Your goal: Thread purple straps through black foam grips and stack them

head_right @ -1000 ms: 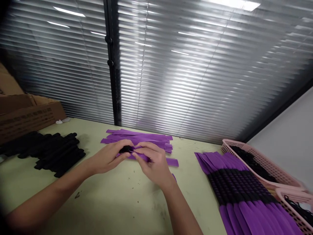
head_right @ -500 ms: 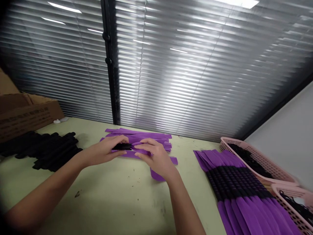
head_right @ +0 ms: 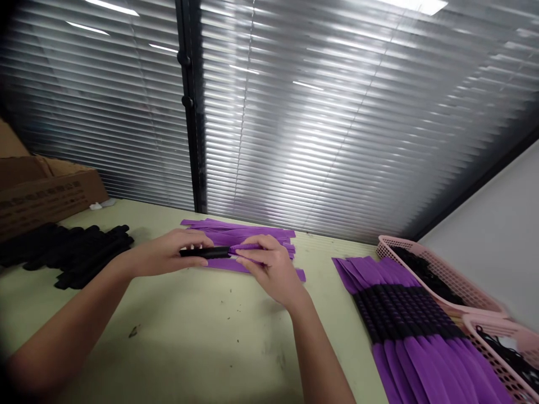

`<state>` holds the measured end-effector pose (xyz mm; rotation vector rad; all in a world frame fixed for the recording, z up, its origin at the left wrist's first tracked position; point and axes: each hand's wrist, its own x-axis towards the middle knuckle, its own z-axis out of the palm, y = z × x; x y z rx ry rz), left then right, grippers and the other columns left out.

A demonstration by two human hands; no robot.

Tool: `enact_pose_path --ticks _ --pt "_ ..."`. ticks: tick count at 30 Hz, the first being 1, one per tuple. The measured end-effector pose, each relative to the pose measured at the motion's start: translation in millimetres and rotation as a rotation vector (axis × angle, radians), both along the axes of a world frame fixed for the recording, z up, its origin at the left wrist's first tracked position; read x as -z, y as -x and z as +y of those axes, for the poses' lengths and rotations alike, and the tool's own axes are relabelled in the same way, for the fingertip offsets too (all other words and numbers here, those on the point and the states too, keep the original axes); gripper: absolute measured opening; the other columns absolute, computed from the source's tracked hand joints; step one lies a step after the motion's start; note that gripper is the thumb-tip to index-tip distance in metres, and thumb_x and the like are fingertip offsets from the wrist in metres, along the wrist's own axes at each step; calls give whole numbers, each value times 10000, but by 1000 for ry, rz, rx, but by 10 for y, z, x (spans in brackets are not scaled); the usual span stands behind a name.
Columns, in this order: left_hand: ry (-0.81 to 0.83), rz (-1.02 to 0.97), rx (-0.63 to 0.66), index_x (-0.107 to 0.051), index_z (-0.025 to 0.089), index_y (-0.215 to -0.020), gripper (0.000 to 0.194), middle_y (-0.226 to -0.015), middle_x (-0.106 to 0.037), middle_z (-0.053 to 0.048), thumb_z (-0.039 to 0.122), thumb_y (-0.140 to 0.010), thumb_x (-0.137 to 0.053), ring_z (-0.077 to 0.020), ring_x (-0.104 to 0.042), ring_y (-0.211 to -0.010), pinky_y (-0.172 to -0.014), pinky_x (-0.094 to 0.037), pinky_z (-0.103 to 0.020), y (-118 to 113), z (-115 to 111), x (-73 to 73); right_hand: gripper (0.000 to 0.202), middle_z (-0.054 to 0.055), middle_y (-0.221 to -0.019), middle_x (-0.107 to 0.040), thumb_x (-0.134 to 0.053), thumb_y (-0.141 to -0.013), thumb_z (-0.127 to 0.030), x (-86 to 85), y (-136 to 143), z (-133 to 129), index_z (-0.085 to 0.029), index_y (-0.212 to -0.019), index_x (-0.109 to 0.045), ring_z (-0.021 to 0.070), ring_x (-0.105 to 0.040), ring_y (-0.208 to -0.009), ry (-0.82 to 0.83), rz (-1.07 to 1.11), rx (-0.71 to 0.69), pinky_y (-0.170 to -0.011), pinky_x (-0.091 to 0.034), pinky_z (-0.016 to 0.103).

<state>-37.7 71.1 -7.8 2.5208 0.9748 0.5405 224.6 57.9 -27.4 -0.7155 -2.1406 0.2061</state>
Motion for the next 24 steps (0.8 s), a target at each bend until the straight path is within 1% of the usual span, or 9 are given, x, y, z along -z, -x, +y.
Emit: enact_pose_path --ticks 6,13,17,20,24 --pt "-59 -61 16 -600 197 -969 244 -870 -612 -6 417 -887 -533 -147 -522 -766 -653 -369 -246 -17 -19 -2 227 45 -995 -665 -629 -847 -155 -13 50 -50 -258 -1026 -722 170 -619 -918 -80 82 -17 -806 -534 347" --pt "-71 -127 33 -592 193 -989 226 -874 -602 -11 391 -896 -534 -138 -519 -745 -640 -370 -245 -56 -86 -22 248 52 -993 -667 -635 -834 -120 -24 81 -110 -246 -1030 -719 175 -614 -910 -108 109 -23 -792 -528 351" --pt "-49 -153 62 -590 194 -991 222 -877 -596 -12 390 -898 -539 -136 -520 -753 -644 -380 -244 -91 -125 -17 219 55 -999 -652 -620 -844 -125 8 107 -121 -242 -1001 -721 182 -609 -922 -89 100 -56 -804 -523 363" --pt "-54 -168 74 -590 193 -1001 223 -886 -597 -15 384 -900 -535 -138 -525 -766 -659 -390 -249 -110 -130 -7 190 58 -1047 -630 -609 -861 -158 28 110 -125 -248 -985 -720 190 -599 -968 -53 82 -49 -829 -516 376" --pt "-39 -173 78 -594 194 -987 214 -879 -595 -9 382 -893 -549 -133 -524 -761 -653 -388 -244 -90 -116 -21 157 66 -1120 -600 -641 -850 -235 -21 59 -148 -245 -987 -717 204 -575 -1050 23 24 -41 -847 -517 366"
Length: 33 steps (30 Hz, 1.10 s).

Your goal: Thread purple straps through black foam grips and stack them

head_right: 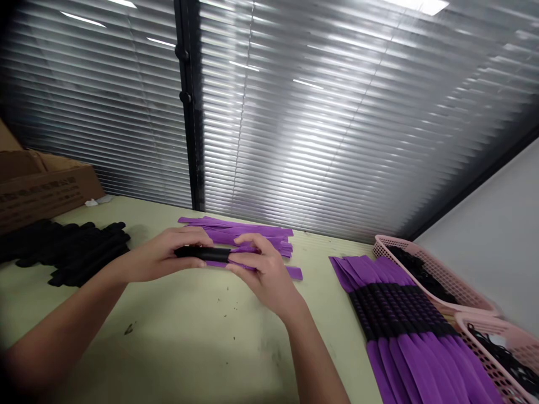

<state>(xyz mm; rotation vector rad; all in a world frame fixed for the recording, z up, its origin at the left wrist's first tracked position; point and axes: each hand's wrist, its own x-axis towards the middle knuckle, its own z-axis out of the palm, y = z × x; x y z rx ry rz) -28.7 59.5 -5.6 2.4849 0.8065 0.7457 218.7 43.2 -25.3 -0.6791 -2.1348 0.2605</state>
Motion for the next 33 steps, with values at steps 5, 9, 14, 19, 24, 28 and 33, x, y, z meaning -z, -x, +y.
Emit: enact_pose_path --ticks 5,9,14,19,24,28,33 --pt "45 -12 -15 -600 194 -964 217 -843 -591 4 391 -882 -561 -120 -510 -725 -624 -378 -229 79 23 -44 330 52 -1104 -633 -655 -843 -249 -110 -79 -43 -279 -1172 -644 178 -599 -1012 43 -43 -15 -842 -535 333" --pt "49 -19 -21 -596 191 -960 231 -845 -591 0 404 -875 -565 -124 -509 -735 -634 -382 -230 92 17 -60 285 47 -1075 -655 -618 -868 -211 -134 -82 -54 -282 -1139 -668 177 -619 -986 -87 -24 -1 -837 -540 344" --pt "38 -23 -4 -594 192 -962 224 -853 -596 -4 397 -880 -560 -128 -514 -740 -643 -388 -237 65 -8 -66 239 51 -979 -694 -612 -865 -183 -135 -35 -70 -254 -1076 -700 183 -647 -910 -196 9 34 -783 -557 352" --pt "0 -41 -1 -596 191 -970 210 -858 -604 -8 379 -887 -554 -131 -527 -751 -663 -397 -245 40 -40 -62 219 55 -941 -700 -620 -850 -142 -133 0 -103 -228 -1030 -712 174 -652 -864 -216 68 30 -743 -562 335" --pt "-24 -60 29 -603 191 -1000 200 -876 -616 -17 353 -892 -556 -137 -544 -766 -673 -408 -248 3 -77 -40 210 58 -956 -691 -623 -845 -122 -108 3 -116 -215 -1015 -705 174 -640 -866 -216 67 8 -737 -548 331" --pt "-4 -58 54 -598 189 -1040 211 -889 -620 -25 338 -898 -552 -138 -550 -766 -661 -416 -248 -31 -96 -20 144 55 -969 -652 -589 -880 -173 -77 24 -121 -226 -956 -700 176 -610 -889 -168 25 28 -769 -522 340" --pt "-11 -69 54 -594 191 -1058 211 -923 -627 -32 321 -896 -557 -147 -560 -802 -680 -423 -252 -55 -91 4 170 67 -983 -548 -560 -904 -285 -46 44 -111 -212 -818 -687 166 -561 -868 -20 -27 37 -717 -496 306"
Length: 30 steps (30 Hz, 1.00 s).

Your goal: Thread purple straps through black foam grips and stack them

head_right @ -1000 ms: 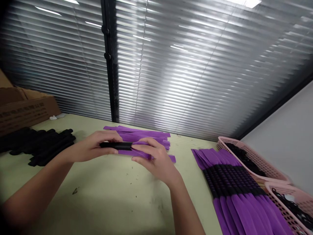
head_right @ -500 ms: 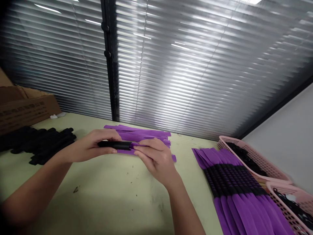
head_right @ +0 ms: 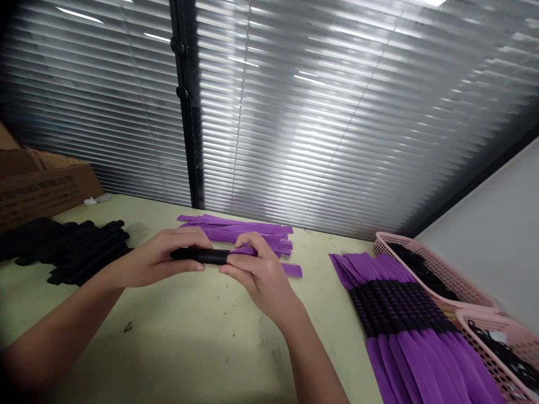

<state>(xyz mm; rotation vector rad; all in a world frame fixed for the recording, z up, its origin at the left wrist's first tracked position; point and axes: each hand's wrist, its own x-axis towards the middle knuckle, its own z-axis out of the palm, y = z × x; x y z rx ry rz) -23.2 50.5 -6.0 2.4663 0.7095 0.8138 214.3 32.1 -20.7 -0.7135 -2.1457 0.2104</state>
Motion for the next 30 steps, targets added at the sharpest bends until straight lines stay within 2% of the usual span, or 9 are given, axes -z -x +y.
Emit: enact_pose_path --ticks 3,6,9,12,17,21,27,30 --pt "2 9 5 -594 196 -1058 203 -914 -628 -24 316 -900 -552 -135 -557 -784 -669 -422 -241 -3 10 0 144 58 -957 -553 -588 -887 -296 -20 -34 13 -209 -818 -679 153 -559 -845 46 -19 -41 -712 -500 293" --pt "-12 19 2 -594 204 -1057 199 -914 -633 -20 322 -910 -531 -138 -564 -792 -691 -428 -245 5 18 -16 124 52 -970 -590 -655 -839 -302 -75 -94 16 -227 -932 -688 155 -581 -844 25 -15 -77 -714 -523 300" --pt "-41 19 -22 -593 208 -1039 186 -913 -634 -21 324 -918 -513 -147 -566 -806 -716 -428 -255 20 22 -36 220 50 -991 -635 -656 -839 -260 -123 -140 12 -247 -1057 -682 164 -611 -891 -54 25 -68 -742 -540 313" --pt "-65 18 -31 -587 209 -1042 175 -910 -629 -20 310 -915 -521 -147 -560 -808 -721 -427 -257 26 15 -46 213 54 -991 -671 -647 -845 -226 -127 -147 13 -249 -1052 -694 181 -629 -925 -166 47 -35 -769 -542 337" --pt "-83 14 -34 -580 217 -1076 189 -952 -631 -25 300 -921 -510 -155 -563 -849 -747 -438 -265 10 -12 -49 204 30 -911 -706 -638 -849 -188 -82 -112 19 -262 -1028 -701 179 -652 -835 -305 87 4 -711 -536 343" --pt "-108 -21 -15 -582 214 -1087 199 -970 -637 -40 295 -918 -515 -170 -572 -877 -769 -455 -282 -11 -39 -39 178 34 -900 -693 -623 -860 -203 -61 -70 10 -254 -1007 -709 175 -650 -829 -274 128 -18 -718 -546 333" --pt "-89 -49 26 -569 216 -1126 222 -933 -625 -43 276 -918 -520 -165 -567 -837 -720 -459 -278 -52 -47 22 140 55 -927 -620 -569 -897 -255 -30 -29 3 -228 -870 -703 169 -610 -837 -145 119 -58 -730 -537 331" --pt "-104 -50 23 -569 218 -1122 214 -976 -628 -40 241 -914 -528 -165 -569 -880 -766 -452 -280 -30 -10 25 122 64 -999 -611 -640 -851 -282 -51 -86 20 -233 -949 -694 183 -605 -907 -117 68 -81 -771 -536 338"
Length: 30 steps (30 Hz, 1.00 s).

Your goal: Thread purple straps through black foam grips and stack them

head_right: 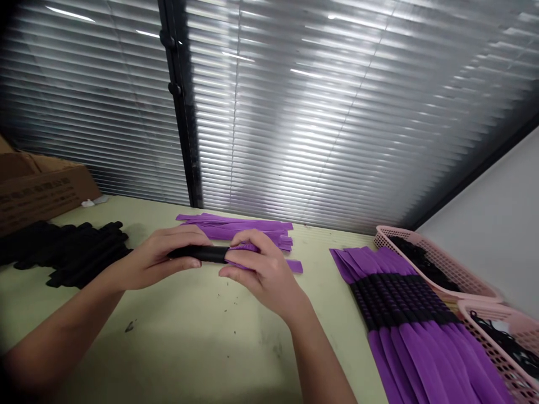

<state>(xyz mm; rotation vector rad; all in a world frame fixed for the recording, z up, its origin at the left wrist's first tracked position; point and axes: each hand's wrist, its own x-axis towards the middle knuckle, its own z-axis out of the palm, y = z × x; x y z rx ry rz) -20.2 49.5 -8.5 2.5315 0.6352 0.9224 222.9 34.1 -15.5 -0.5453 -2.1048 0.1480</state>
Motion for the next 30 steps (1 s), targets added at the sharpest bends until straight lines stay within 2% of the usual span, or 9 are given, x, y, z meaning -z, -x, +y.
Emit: enact_pose_path --ticks 4,12,18,24,30 --pt "-34 4 -58 -576 224 -1118 209 -996 -637 -29 229 -915 -525 -163 -569 -903 -801 -437 -281 54 34 -35 289 55 -988 -650 -695 -806 -269 -55 -84 4 -261 -1094 -671 185 -624 -905 -24 -3 39 -759 -547 334" --pt "-43 23 -45 -568 220 -1140 231 -996 -636 -32 223 -912 -529 -162 -572 -899 -808 -446 -284 54 3 -61 200 49 -879 -697 -641 -831 -153 -10 -13 -26 -230 -1007 -697 190 -651 -829 -206 58 91 -711 -546 346" --pt "-135 -51 -21 -555 222 -1190 291 -1014 -634 -54 192 -901 -538 -176 -576 -921 -813 -470 -301 15 17 15 146 52 -849 -673 -610 -842 -133 61 92 -8 -202 -932 -702 166 -641 -758 -169 200 39 -618 -549 301" --pt "-178 -86 62 -519 238 -1263 385 -1020 -629 -66 157 -888 -548 -189 -577 -952 -817 -488 -318 -12 26 46 119 58 -876 -633 -606 -847 -106 -9 51 -51 -175 -911 -679 156 -610 -794 -106 118 0 -669 -536 301" --pt "-171 -108 38 -532 219 -1224 353 -1011 -620 -81 164 -877 -564 -197 -568 -937 -797 -490 -329 -16 -14 33 171 77 -932 -635 -624 -816 -57 -58 -7 -81 -158 -952 -654 176 -601 -852 -201 61 70 -716 -516 331"
